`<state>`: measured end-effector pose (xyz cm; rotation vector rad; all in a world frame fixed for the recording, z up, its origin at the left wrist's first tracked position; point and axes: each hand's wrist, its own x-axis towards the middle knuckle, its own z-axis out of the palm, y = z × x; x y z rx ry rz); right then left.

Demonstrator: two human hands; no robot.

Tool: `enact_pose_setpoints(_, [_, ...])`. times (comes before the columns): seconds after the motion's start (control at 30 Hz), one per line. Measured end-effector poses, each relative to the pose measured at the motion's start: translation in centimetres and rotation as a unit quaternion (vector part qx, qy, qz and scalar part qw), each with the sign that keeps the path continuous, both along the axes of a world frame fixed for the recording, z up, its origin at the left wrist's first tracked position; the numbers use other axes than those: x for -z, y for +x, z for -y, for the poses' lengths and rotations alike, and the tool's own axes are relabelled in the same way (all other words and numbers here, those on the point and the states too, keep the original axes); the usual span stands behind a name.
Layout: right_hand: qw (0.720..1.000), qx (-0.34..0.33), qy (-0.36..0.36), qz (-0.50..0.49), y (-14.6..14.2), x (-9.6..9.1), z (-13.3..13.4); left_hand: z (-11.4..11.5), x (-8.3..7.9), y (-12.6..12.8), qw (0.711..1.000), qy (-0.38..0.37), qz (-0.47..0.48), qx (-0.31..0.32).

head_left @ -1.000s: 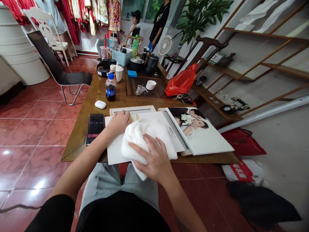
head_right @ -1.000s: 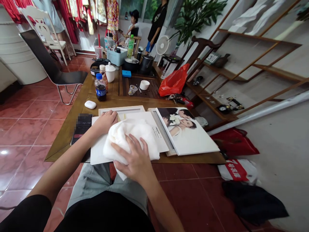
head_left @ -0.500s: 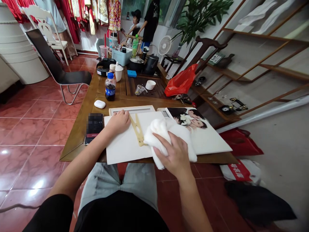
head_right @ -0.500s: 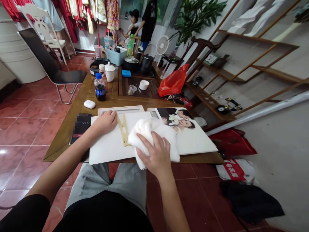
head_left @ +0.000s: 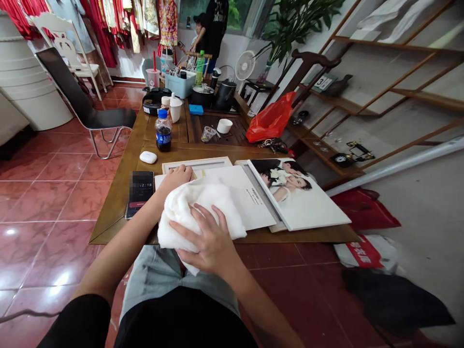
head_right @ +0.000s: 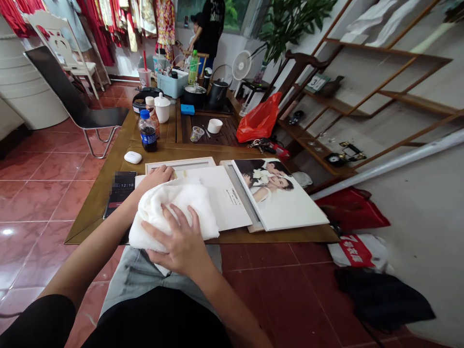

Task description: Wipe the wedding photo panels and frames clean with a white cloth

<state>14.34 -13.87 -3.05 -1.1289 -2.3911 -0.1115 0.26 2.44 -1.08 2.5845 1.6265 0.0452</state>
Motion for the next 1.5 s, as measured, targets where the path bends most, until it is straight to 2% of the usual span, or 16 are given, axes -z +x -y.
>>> enact_pose_setpoints(0.13, [0.999,0.032,0.001,-0.002,2.0,0.1,-0.2,0.5,-0.1,-0.1,1.000,0.018,0.019,0.009])
enact_pose_setpoints(0.27, [0.996,0.090,0.020,-0.001,5.7,0.5,-0.6,0.9,0.0,-0.1,0.999,0.040,0.033,0.010])
enact_pose_setpoints(0.43, [0.984,0.172,0.033,0.024,10.1,1.0,-1.1,0.8,0.0,0.0,0.999,0.032,0.036,0.006])
enact_pose_setpoints(0.53, [0.973,0.226,0.037,0.013,11.5,1.3,-1.4,0.8,-0.2,0.0,0.999,0.029,0.038,0.007])
enact_pose_setpoints(0.6, [0.971,0.235,0.040,0.007,11.8,1.5,-1.5,0.8,-0.2,0.0,0.999,0.027,0.040,0.006])
enact_pose_setpoints(0.77, [0.983,0.183,0.027,0.003,10.5,1.5,-1.3,0.7,0.0,0.0,0.999,0.031,0.043,0.005])
enact_pose_setpoints(1.0, [0.998,0.049,0.031,-0.026,3.6,0.7,0.8,0.8,0.0,0.0,0.999,0.040,0.025,0.010])
enact_pose_setpoints(1.17, [0.999,-0.006,0.029,-0.023,0.2,0.8,1.8,0.2,0.2,0.0,1.000,0.025,0.005,0.004])
enact_pose_setpoints(1.33, [0.998,-0.023,0.049,-0.019,0.6,1.4,1.9,0.1,0.2,0.0,0.999,0.032,0.006,0.005])
enact_pose_setpoints(1.5, [0.998,0.026,0.060,-0.026,4.3,1.8,2.0,0.8,-0.2,0.0,0.999,0.036,0.028,0.005])
